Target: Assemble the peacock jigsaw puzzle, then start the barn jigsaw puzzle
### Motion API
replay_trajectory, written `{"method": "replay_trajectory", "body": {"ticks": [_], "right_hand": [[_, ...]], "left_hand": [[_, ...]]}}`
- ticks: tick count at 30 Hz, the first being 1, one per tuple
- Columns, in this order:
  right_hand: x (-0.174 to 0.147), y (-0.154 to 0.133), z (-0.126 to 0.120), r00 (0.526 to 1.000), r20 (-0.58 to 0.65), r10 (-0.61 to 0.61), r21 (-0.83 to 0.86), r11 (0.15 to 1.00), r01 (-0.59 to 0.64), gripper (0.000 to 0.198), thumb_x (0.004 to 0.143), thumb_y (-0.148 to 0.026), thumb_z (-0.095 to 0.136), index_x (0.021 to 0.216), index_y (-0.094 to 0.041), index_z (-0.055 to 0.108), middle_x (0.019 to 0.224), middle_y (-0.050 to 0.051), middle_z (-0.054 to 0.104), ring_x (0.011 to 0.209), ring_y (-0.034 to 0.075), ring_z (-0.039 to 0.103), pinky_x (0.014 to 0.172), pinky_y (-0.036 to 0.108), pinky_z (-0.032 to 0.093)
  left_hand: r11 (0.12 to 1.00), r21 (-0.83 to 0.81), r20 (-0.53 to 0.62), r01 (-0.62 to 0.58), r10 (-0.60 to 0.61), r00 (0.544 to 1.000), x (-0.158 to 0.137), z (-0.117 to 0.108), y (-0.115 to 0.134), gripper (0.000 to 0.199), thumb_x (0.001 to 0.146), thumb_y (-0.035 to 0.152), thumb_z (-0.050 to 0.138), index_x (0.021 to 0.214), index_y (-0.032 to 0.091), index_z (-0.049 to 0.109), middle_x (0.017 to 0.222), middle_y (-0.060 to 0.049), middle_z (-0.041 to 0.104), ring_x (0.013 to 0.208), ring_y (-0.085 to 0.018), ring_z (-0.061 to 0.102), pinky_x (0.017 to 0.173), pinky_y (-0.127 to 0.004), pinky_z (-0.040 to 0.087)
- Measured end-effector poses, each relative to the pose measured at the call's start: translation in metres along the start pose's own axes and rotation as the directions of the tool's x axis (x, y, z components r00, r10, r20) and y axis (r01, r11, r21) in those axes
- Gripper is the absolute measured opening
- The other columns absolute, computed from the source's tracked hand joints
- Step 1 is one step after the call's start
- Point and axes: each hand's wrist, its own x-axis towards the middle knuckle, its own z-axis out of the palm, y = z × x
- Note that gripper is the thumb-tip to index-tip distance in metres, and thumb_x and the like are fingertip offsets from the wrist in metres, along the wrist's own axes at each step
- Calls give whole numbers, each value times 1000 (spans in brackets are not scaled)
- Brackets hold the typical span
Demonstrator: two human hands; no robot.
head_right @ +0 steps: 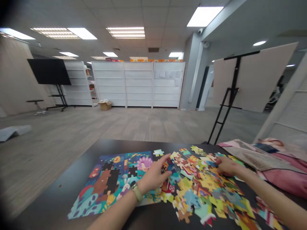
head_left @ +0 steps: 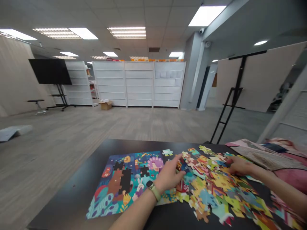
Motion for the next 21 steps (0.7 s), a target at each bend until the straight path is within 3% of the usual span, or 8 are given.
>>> {"method": "replay_trajectory", "body": {"ticks": [3, 6, 11, 15, 21], "right_hand": [[-5, 7, -4, 977, 187, 102, -96, 992, -85, 23, 97, -34, 65, 108, -15, 65, 98, 2, 70, 78, 14, 67, 69, 30, 59], [-8, 15, -10, 955, 248, 161, -146, 981, -127, 30, 97, -36, 64, 120, -16, 63, 118, 6, 66, 97, 20, 67, 82, 39, 59], [-16, 13, -19, 950, 276, 145, -159, 982, -103, 33, 97, -37, 64, 124, -17, 62, 125, 8, 64, 106, 24, 65, 90, 44, 57], [-21, 3, -20, 944, 296, 145, -151, 983, -103, 34, 97, -37, 64, 125, -17, 61, 126, 8, 64, 106, 24, 65, 90, 44, 57], [-25, -8, -27, 950, 267, 160, -93, 986, -140, 34, 97, -36, 64, 124, -17, 61, 124, 8, 64, 104, 23, 66, 88, 43, 58]], "left_hand": [[998, -57, -78, -2, -2, 997, 5, -8, -9, 67, 88, 24, 59, 152, 19, 39, 110, -7, 68, 87, -21, 60, 87, -35, 48], [994, -111, -128, 3, -17, 992, 11, -15, -21, 63, 90, 24, 55, 151, 16, 38, 95, -4, 66, 79, -20, 57, 81, -32, 47], [981, -191, -170, 23, -56, 984, 14, -20, -33, 61, 90, 28, 56, 148, 18, 41, 103, -4, 65, 76, -17, 55, 78, -31, 47], [950, -309, -146, 49, -98, 984, 14, -10, -35, 63, 91, 34, 55, 149, 18, 37, 115, -8, 62, 71, -15, 58, 71, -30, 51], [821, -534, -7, 201, -243, 970, 14, 13, -28, 85, 81, 47, 69, 150, 18, 28, 84, -1, 59, 68, -21, 67, 58, -33, 58]]}}
